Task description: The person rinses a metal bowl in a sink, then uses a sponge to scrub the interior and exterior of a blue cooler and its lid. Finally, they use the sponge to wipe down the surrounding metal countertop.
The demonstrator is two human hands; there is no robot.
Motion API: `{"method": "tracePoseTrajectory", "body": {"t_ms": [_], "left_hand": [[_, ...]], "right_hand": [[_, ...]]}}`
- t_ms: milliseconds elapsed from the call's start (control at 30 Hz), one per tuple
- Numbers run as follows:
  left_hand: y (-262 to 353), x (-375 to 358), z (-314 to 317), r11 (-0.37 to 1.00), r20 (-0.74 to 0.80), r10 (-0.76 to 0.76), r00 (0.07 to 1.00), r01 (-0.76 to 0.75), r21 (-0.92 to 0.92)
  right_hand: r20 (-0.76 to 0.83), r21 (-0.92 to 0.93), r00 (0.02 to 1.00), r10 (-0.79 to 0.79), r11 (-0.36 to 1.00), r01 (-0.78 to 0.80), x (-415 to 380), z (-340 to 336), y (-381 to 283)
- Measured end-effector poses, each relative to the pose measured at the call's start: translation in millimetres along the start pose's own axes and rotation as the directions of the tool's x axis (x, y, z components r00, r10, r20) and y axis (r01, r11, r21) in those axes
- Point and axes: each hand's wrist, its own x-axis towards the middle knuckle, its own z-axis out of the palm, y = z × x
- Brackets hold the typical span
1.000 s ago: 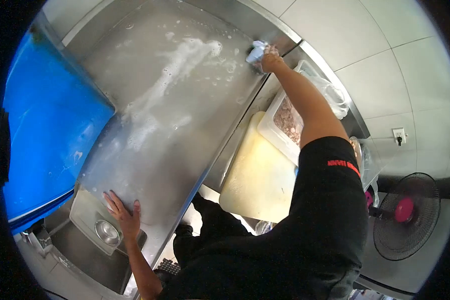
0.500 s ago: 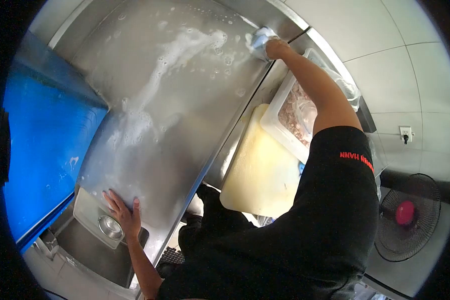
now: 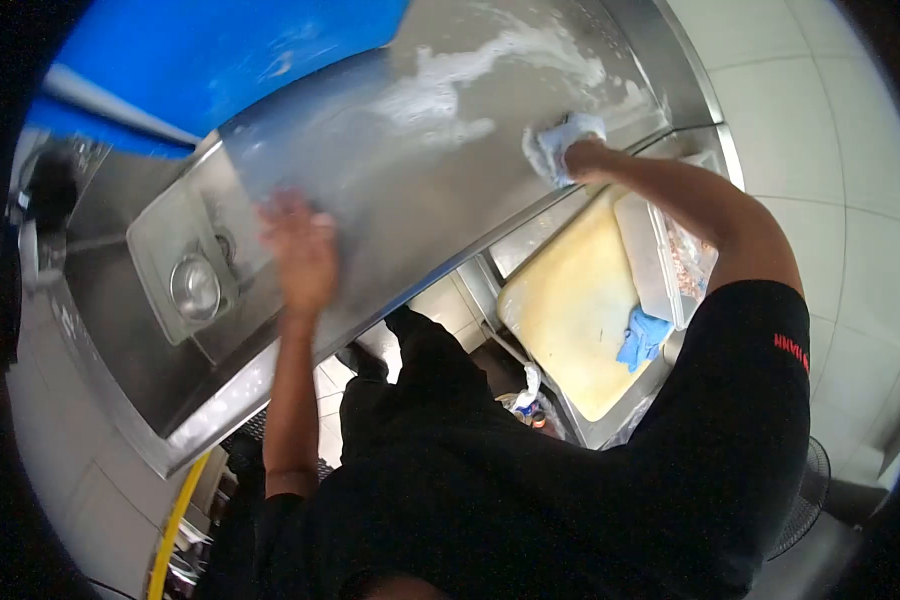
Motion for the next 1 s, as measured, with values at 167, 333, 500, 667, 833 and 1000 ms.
{"method": "tracePoseTrajectory", "body": {"t_ms": [167,333,500,667,833,1000], "left_hand": [[50.7,-48.8,39.8,0.954,0.093,0.298,0.95,-0.3,0.007],[11.3,-32.3,36.9,0.942,0.111,0.283,0.953,-0.297,0.157],[-62.0,-41.2,-6.5,0.938,0.008,0.135,0.991,-0.13,0.322],[-58.2,-50.5,-66.1,0.991,0.075,-0.125,0.989,0.121,0.054],[-16.2,-72.9,-23.6,0.934,-0.122,0.267,0.956,-0.288,-0.212],[34.1,-79.7,23.6,0.908,0.133,0.338,0.932,-0.285,-0.306]], "right_hand": [[-0.092,-0.01,0.975,0.2,0.979,-0.202,-54.8,-78.8,-147.2],[-0.398,0.037,0.907,0.138,0.99,-0.135,-38.9,-141.3,-264.8],[-0.604,0.156,0.793,0.078,0.987,0.022,-35.7,-193.0,-343.7],[-0.691,0.287,0.722,-0.015,0.912,0.293,-71.9,-187.7,-360.2],[-0.659,0.345,0.744,0.113,0.924,0.166,-61.3,-151.2,-279.1],[-0.541,0.298,0.812,0.219,0.953,-0.059,-52.9,-118.7,-170.6]]}}
